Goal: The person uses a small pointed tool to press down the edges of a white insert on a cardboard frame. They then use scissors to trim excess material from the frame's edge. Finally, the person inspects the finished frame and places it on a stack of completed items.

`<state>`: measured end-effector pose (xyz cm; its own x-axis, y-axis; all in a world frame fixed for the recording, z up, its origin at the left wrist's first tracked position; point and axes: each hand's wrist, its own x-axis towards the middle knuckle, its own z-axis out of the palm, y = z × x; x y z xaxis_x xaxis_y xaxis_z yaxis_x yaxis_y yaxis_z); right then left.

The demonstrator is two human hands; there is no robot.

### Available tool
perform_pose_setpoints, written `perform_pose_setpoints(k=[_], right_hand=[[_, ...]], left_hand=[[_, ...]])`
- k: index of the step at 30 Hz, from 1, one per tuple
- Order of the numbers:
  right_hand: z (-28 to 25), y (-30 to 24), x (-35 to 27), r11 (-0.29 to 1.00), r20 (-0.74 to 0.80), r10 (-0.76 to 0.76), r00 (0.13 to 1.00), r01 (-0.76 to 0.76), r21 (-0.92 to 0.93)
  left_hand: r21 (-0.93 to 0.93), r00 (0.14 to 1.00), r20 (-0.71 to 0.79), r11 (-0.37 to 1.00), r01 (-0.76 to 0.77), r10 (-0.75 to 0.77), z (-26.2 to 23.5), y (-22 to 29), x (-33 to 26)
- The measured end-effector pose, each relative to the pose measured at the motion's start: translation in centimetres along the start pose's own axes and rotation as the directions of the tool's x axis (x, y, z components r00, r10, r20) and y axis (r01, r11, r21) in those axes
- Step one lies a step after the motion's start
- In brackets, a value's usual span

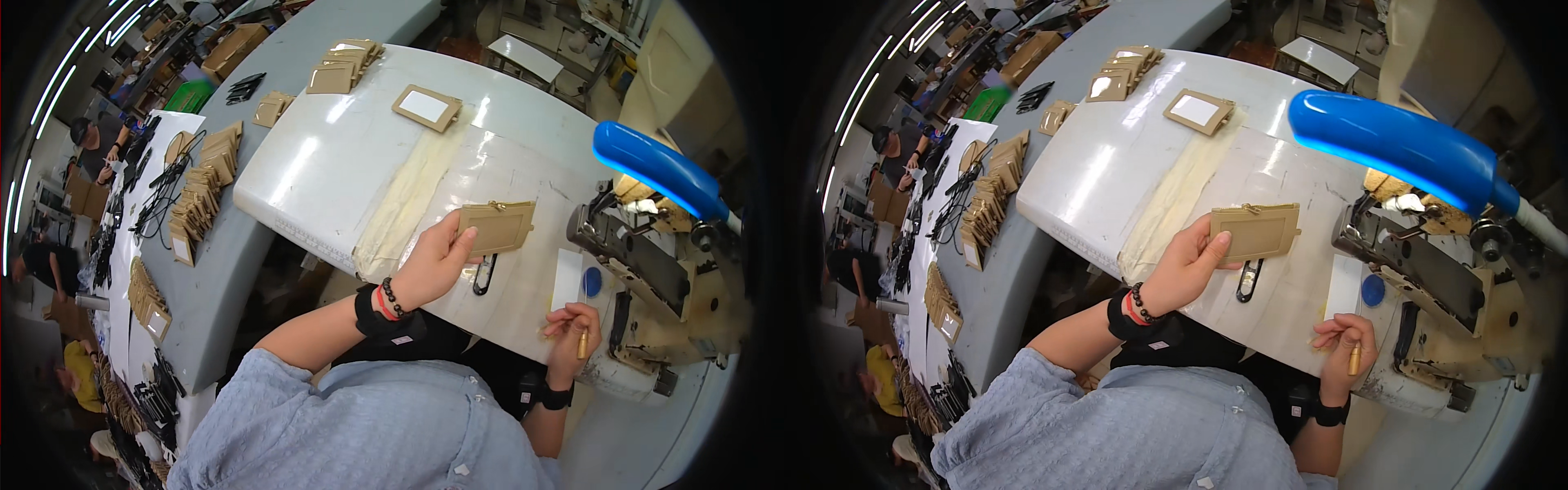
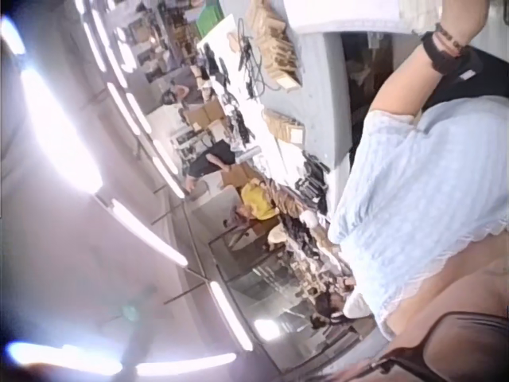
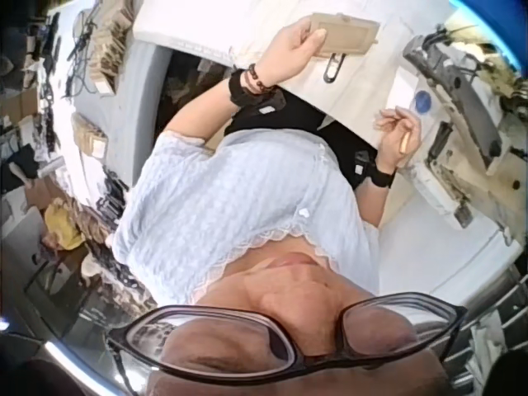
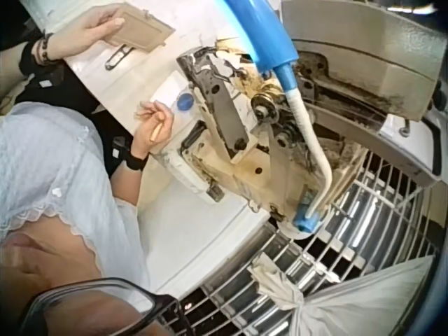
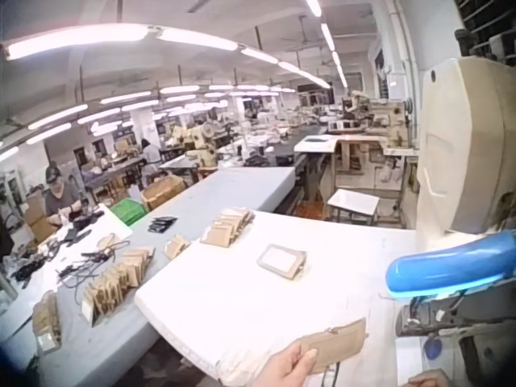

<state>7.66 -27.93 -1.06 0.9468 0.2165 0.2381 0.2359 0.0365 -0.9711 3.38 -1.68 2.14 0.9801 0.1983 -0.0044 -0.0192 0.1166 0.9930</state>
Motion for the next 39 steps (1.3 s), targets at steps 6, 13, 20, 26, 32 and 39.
perform_pose_setpoints(k=[6,13,20,26,32,39], right_hand=[[4.5,-3.8,1.4,0.606,0.505,-0.584,0.636,0.755,-0.251],[10.8,-6.5,1.2,0.443,0.737,-0.548,0.396,0.884,-0.146],[10.8,-5.5,1.4,0.413,0.696,-0.570,0.437,0.884,-0.217],[10.3,-5.2,1.6,0.400,0.622,-0.619,0.480,0.874,-0.276],[9.9,-4.9,1.5,0.328,0.556,-0.678,0.482,0.874,-0.358],[9.1,-3.8,0.4,0.227,0.503,-0.723,0.474,0.851,-0.474]], left_hand=[[0.416,0.952,-0.193,0.898,-0.142,0.240,2.5,-1.4,2.9],[0.519,0.936,-0.157,0.833,-0.194,0.316,5.4,-1.2,4.2],[0.533,0.963,0.061,0.807,-0.255,0.264,5.3,-1.0,3.2],[0.507,0.879,0.277,0.718,-0.476,0.387,5.2,-1.5,3.8],[0.575,0.869,0.264,0.655,-0.491,0.419,5.1,-1.3,4.8],[0.552,0.981,-0.021,0.820,-0.151,0.195,4.8,0.8,5.1]])
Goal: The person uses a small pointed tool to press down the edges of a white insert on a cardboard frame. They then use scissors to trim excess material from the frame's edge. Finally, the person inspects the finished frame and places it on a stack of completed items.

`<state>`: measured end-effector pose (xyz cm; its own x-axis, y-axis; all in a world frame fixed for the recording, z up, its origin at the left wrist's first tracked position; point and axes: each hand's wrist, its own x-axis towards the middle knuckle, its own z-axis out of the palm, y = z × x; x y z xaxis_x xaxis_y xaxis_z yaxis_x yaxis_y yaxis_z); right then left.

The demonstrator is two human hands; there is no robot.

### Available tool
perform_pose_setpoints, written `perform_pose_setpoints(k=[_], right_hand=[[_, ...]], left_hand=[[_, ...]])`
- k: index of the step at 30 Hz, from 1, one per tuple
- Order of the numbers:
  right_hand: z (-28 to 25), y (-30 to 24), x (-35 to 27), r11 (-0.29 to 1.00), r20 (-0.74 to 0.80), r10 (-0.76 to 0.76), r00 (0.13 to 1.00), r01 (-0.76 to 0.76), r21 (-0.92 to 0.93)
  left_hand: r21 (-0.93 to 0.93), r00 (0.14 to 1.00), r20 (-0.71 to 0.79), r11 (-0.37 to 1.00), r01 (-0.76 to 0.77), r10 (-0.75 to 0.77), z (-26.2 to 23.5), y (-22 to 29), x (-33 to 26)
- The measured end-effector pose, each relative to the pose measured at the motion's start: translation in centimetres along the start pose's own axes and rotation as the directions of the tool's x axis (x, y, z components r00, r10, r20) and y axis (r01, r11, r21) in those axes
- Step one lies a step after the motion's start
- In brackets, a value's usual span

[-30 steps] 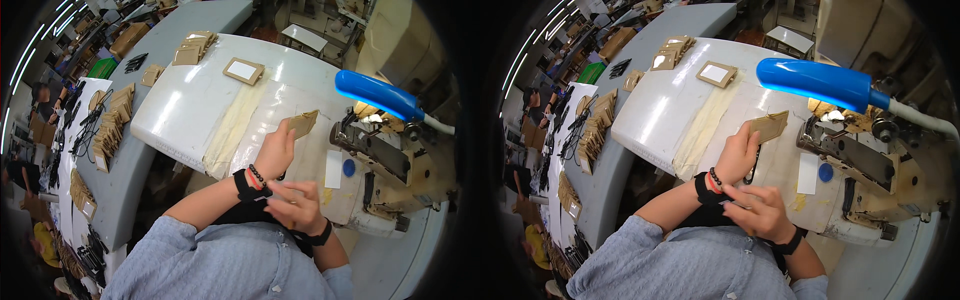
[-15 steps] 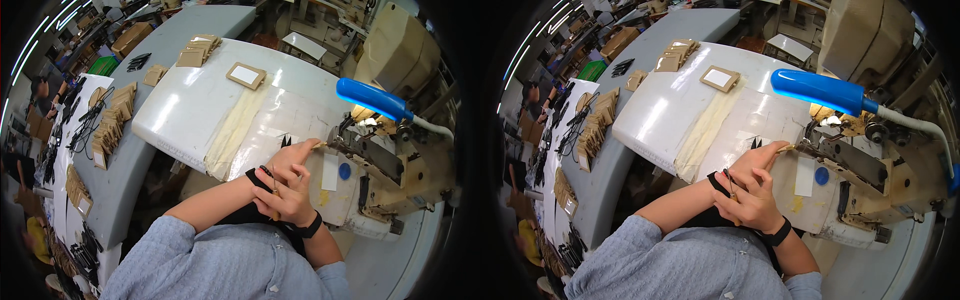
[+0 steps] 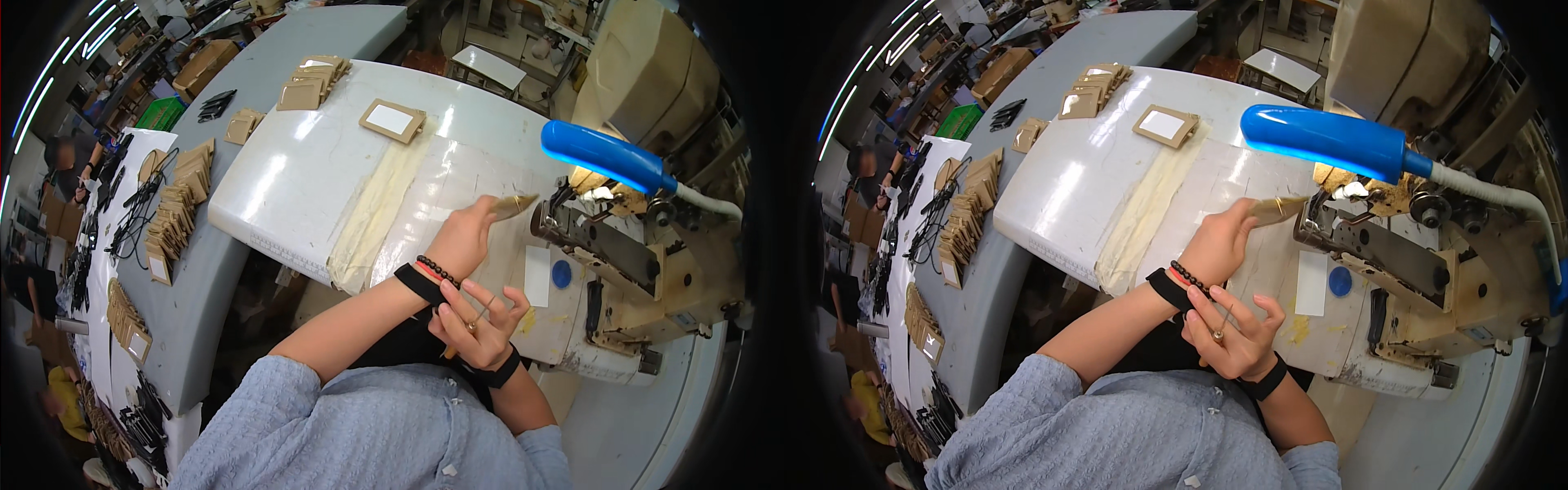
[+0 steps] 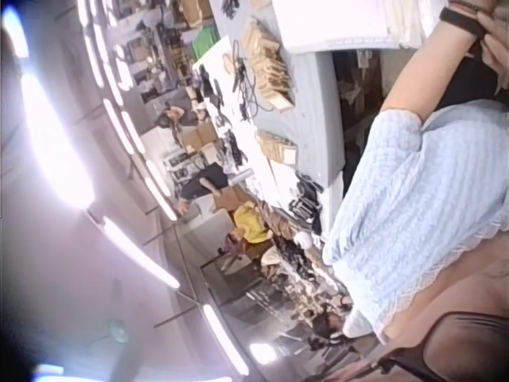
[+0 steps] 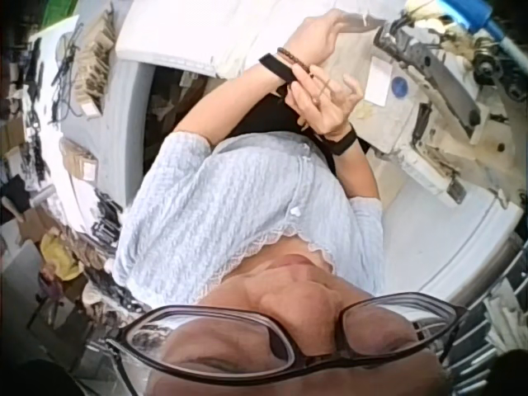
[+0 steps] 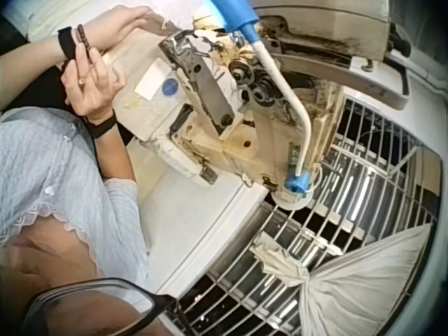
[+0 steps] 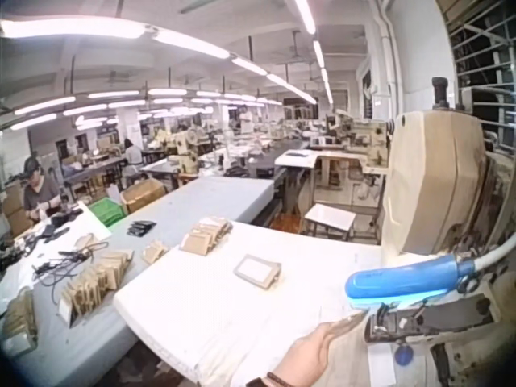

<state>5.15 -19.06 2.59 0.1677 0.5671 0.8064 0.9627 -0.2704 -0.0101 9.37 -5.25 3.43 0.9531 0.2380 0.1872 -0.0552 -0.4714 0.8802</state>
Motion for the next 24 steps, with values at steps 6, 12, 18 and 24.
perform_pose_setpoints(k=[6,12,18,24], right_hand=[[0.9,-0.7,-0.3,0.997,-0.012,0.037,0.999,-0.036,0.065],[2.0,-0.9,-0.3,0.993,-0.034,0.036,0.999,-0.032,0.111],[1.9,-0.2,0.1,0.987,-0.037,0.075,0.997,-0.069,0.146],[1.7,-0.3,0.2,0.977,-0.020,0.138,0.990,-0.132,0.169]], left_hand=[[-0.221,0.979,0.126,0.958,0.183,-0.158,0.6,-1.7,0.3],[-0.688,0.920,0.257,0.612,0.390,-0.297,0.8,-1.7,0.2],[-0.778,0.930,0.124,0.549,0.307,-0.345,0.7,-1.0,0.7],[-0.137,0.980,-0.047,0.973,0.185,-0.193,0.2,-1.4,0.4]])
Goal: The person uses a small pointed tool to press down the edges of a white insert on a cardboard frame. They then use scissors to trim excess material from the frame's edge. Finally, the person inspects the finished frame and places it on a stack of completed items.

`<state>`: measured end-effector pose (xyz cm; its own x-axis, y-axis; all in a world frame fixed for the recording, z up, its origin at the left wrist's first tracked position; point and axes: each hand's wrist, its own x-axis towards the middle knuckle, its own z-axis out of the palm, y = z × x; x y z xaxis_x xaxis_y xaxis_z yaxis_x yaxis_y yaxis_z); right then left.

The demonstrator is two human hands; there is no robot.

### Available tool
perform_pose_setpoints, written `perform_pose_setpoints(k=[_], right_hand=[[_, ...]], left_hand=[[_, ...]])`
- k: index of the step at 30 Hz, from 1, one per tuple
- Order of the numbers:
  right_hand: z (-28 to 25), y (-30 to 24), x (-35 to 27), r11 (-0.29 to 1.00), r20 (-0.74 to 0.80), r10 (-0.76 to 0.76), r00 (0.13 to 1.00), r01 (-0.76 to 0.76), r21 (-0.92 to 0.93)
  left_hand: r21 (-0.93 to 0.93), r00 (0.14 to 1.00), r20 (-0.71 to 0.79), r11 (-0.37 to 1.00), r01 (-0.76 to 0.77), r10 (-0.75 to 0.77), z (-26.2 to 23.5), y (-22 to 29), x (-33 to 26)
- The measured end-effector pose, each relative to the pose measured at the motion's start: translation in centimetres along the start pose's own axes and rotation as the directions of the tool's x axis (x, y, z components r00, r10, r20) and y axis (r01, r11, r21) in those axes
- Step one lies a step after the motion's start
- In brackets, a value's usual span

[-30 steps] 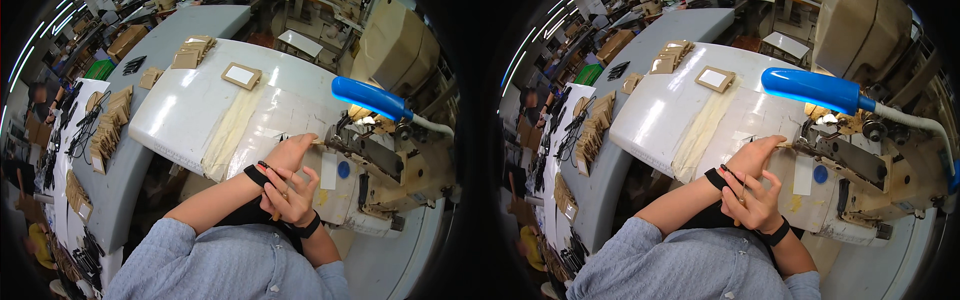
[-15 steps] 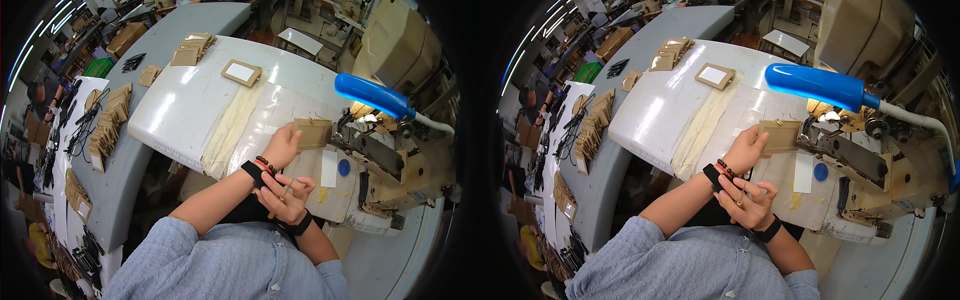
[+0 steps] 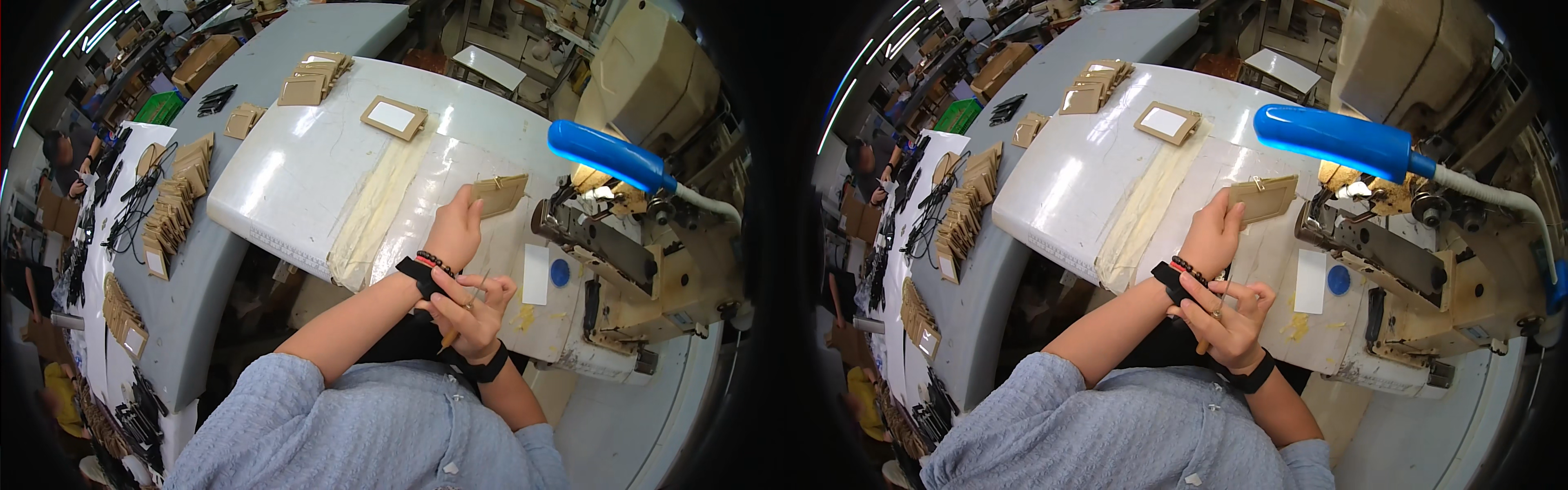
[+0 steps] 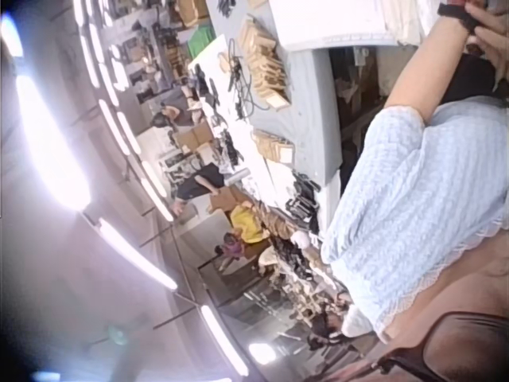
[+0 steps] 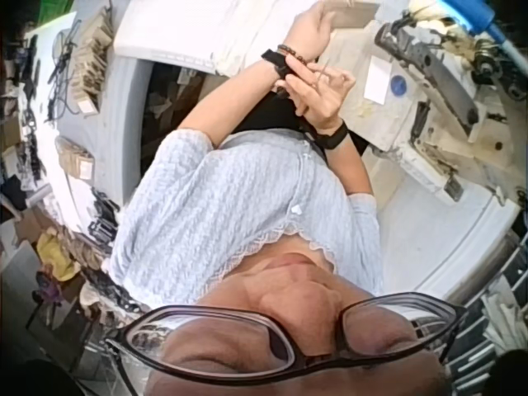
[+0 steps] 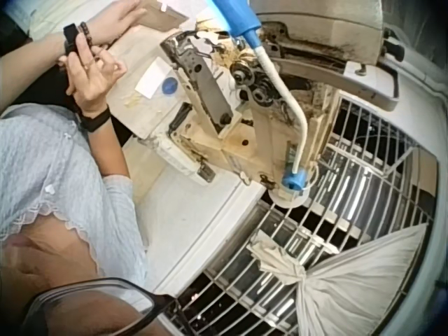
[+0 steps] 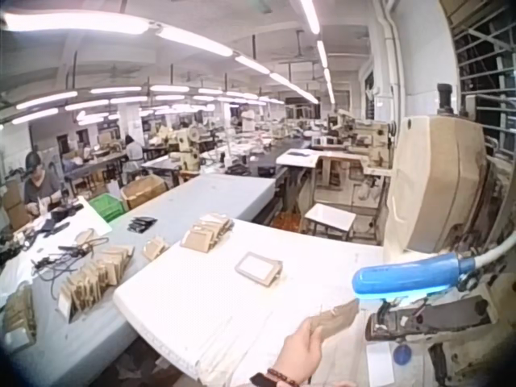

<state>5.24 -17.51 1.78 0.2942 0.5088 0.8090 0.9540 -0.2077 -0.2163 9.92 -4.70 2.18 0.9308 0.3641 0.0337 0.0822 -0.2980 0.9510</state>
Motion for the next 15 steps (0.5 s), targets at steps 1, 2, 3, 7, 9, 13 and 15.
perform_pose_setpoints(k=[1,2,3,7,9,13,15], right_hand=[[-0.1,0.0,-0.3,1.000,0.018,0.000,1.000,0.000,-0.003],[0.0,0.0,-0.4,1.000,0.036,-0.003,0.999,0.003,0.001],[0.1,0.0,-0.4,1.000,0.035,-0.004,0.999,0.004,-0.005],[0.3,-0.1,-0.5,0.999,0.024,-0.012,1.000,0.013,-0.029],[0.4,-0.2,-0.5,1.000,0.021,-0.012,1.000,0.012,-0.009],[-0.9,-0.3,0.6,0.997,0.050,0.007,0.999,-0.011,0.083],[-1.7,-0.5,2.2,0.994,0.037,-0.010,0.999,0.006,0.105]], left_hand=[[0.016,0.994,-0.020,0.994,-0.110,0.111,0.0,0.0,-0.2],[0.037,0.975,-0.045,0.975,-0.217,0.219,-0.2,0.0,-0.6],[0.062,0.944,-0.067,0.945,-0.320,0.324,-0.3,0.0,-0.7],[0.133,0.875,0.100,0.865,-0.484,0.474,-0.2,-0.7,-0.6],[0.171,0.813,0.181,0.796,-0.580,0.554,-0.1,-1.1,-0.4],[0.220,0.761,0.307,0.736,-0.640,0.571,-0.1,0.1,-1.2],[0.227,0.679,0.335,0.643,-0.731,0.654,-0.3,1.2,-1.6]])
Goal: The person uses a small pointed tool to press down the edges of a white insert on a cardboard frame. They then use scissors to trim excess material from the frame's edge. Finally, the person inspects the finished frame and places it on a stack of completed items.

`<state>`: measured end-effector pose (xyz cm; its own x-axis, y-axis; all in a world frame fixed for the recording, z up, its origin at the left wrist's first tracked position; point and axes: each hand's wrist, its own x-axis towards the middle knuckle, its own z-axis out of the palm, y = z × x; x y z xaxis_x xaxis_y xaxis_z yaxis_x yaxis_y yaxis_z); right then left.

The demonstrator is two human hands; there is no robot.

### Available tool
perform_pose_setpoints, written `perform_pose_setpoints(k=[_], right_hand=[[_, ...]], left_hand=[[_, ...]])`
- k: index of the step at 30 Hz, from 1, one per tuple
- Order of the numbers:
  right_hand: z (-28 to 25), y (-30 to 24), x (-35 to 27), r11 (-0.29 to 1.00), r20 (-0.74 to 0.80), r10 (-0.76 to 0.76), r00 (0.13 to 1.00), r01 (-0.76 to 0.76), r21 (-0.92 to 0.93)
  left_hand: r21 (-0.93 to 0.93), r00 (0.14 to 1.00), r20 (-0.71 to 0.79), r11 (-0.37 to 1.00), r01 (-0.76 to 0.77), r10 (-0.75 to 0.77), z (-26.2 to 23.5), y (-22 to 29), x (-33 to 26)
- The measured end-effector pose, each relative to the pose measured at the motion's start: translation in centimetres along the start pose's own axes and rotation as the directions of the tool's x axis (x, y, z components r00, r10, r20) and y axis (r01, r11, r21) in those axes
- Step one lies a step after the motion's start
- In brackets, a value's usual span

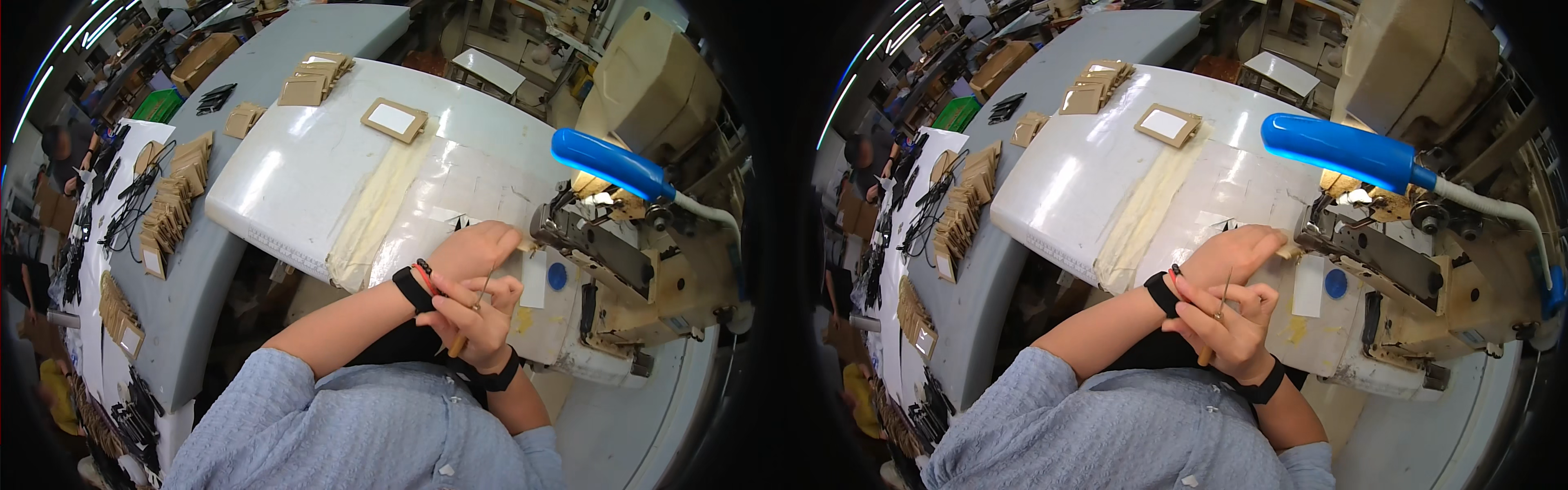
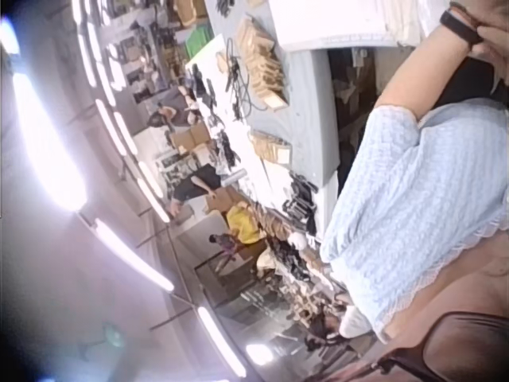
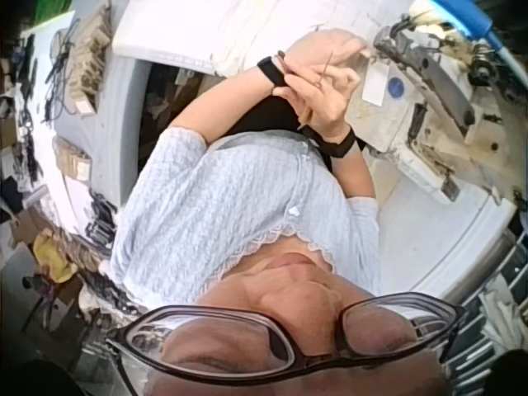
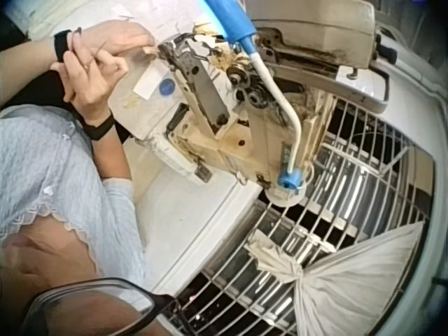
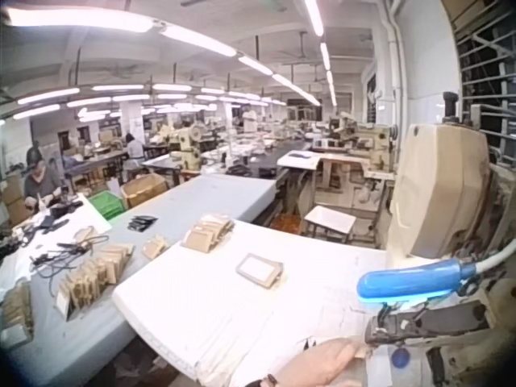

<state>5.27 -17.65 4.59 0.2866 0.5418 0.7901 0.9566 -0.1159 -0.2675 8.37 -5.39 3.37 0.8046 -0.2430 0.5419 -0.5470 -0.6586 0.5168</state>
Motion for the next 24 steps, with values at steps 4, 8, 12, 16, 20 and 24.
perform_pose_setpoints(k=[4,8,12,16,20,24], right_hand=[[-0.9,-1.8,3.7,0.992,0.151,0.121,0.981,-0.123,0.001],[-0.6,-2.0,4.0,0.972,0.263,0.229,0.937,-0.235,-0.009],[-0.2,-2.0,3.5,0.963,0.184,0.268,0.946,-0.264,-0.044],[-0.7,-1.7,3.3,0.955,0.166,0.296,0.941,-0.290,-0.061],[-1.1,-1.2,3.6,0.978,0.172,0.187,0.967,-0.167,-0.122],[-0.5,-1.8,3.5,0.995,0.241,0.006,0.971,0.018,-0.098]], left_hand=[[0.267,0.974,-0.005,0.939,-0.216,0.226,1.9,0.3,-0.2],[0.637,0.955,0.226,0.713,-0.294,0.192,4.0,1.4,-0.2],[0.592,0.949,0.156,0.743,-0.313,0.275,3.9,1.2,-0.8],[0.514,0.956,0.093,0.809,-0.286,0.279,3.9,1.1,-1.2],[0.364,0.974,0.078,0.904,-0.226,0.212,3.2,1.0,-0.7],[0.176,0.986,-0.007,0.971,-0.164,0.167,2.5,-0.1,0.2]])
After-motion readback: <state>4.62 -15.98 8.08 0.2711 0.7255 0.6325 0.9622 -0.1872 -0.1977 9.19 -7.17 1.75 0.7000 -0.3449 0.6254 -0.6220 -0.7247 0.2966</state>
